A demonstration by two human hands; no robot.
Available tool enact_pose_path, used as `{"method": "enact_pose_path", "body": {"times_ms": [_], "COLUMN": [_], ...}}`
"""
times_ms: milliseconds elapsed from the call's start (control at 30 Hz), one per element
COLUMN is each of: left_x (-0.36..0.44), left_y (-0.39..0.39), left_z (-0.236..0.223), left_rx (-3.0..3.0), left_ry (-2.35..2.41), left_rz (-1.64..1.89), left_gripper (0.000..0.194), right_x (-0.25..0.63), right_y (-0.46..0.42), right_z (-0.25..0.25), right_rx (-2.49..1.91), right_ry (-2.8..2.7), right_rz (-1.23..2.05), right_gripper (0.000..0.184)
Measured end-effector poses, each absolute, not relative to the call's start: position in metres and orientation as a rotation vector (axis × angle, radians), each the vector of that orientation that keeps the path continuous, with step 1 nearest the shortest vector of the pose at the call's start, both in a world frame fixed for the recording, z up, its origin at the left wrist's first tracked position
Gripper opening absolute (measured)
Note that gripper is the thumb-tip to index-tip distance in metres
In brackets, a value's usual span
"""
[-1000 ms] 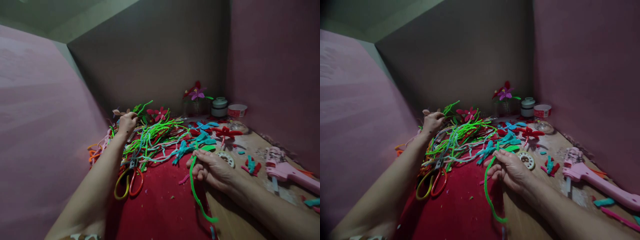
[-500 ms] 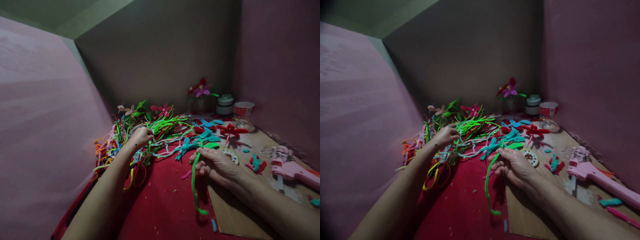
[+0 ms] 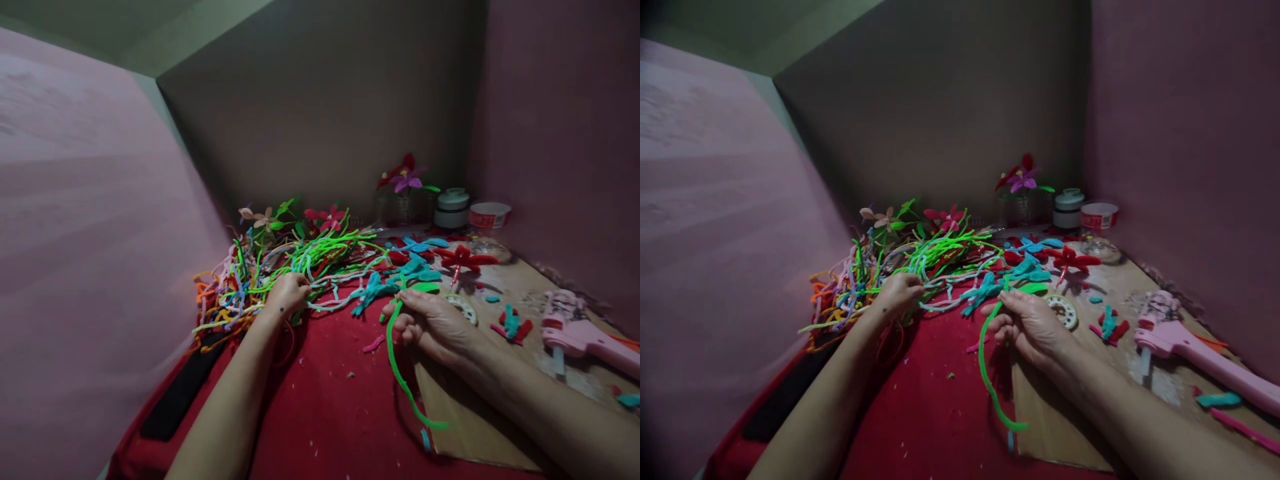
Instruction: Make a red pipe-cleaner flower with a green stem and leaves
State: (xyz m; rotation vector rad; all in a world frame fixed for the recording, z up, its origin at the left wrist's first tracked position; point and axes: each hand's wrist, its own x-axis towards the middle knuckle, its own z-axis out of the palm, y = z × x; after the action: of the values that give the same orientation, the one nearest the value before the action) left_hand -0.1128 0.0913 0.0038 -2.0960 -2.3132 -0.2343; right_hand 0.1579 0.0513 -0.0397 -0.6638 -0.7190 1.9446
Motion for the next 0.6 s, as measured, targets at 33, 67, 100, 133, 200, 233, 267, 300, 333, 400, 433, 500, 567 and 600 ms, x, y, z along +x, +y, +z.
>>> {"method": "enact_pose_path", "body": {"times_ms": [33, 67, 100, 133, 200, 233, 267, 300, 333, 400, 433, 500, 567, 600], "left_x": [-0.112, -0.111, -0.11, -0.109, -0.106, -0.105, -0.104, -0.104, -0.103, -0.104, -0.105, -0.107, -0.11, -0.112], "left_y": [0.09, 0.088, 0.086, 0.084, 0.081, 0.081, 0.08, 0.08, 0.08, 0.08, 0.081, 0.082, 0.083, 0.082], "left_z": [0.002, 0.0, -0.002, -0.003, -0.006, -0.007, -0.009, -0.01, -0.011, -0.012, -0.011, -0.01, -0.008, -0.007], "left_rx": [-2.099, -2.101, -2.104, -2.103, -2.093, -2.084, -2.074, -2.064, -2.057, -2.057, -2.072, -2.132, -2.217, -2.259], "left_ry": [-2.327, -2.337, -2.345, -2.349, -2.353, -2.356, -2.363, -2.371, -2.381, -2.403, -2.413, -2.436, -2.471, -2.495], "left_rz": [-0.216, -0.199, -0.182, -0.166, -0.131, -0.115, -0.101, -0.091, -0.089, -0.106, -0.125, -0.176, -0.236, -0.267], "left_gripper": [0.019, 0.019, 0.02, 0.022, 0.022, 0.021, 0.019, 0.017, 0.016, 0.017, 0.018, 0.018, 0.019, 0.02], "right_x": [0.158, 0.158, 0.158, 0.157, 0.157, 0.157, 0.157, 0.157, 0.157, 0.158, 0.158, 0.158, 0.158, 0.157], "right_y": [0.051, 0.051, 0.05, 0.05, 0.05, 0.05, 0.05, 0.05, 0.05, 0.051, 0.051, 0.051, 0.051, 0.051], "right_z": [-0.039, -0.039, -0.04, -0.041, -0.042, -0.043, -0.044, -0.045, -0.045, -0.045, -0.045, -0.045, -0.045, -0.046], "right_rx": [-0.669, -0.675, -0.678, -0.677, -0.677, -0.678, -0.678, -0.678, -0.678, -0.684, -0.689, -0.696, -0.689, -0.684], "right_ry": [-0.711, -0.703, -0.698, -0.696, -0.706, -0.717, -0.73, -0.743, -0.754, -0.769, -0.772, -0.779, -0.79, -0.795], "right_rz": [1.94, 1.937, 1.935, 1.936, 1.938, 1.94, 1.942, 1.944, 1.948, 1.956, 1.956, 1.954, 1.954, 1.956], "right_gripper": [0.009, 0.009, 0.008, 0.008, 0.007, 0.007, 0.007, 0.007, 0.007, 0.007, 0.008, 0.008, 0.007, 0.006]}}
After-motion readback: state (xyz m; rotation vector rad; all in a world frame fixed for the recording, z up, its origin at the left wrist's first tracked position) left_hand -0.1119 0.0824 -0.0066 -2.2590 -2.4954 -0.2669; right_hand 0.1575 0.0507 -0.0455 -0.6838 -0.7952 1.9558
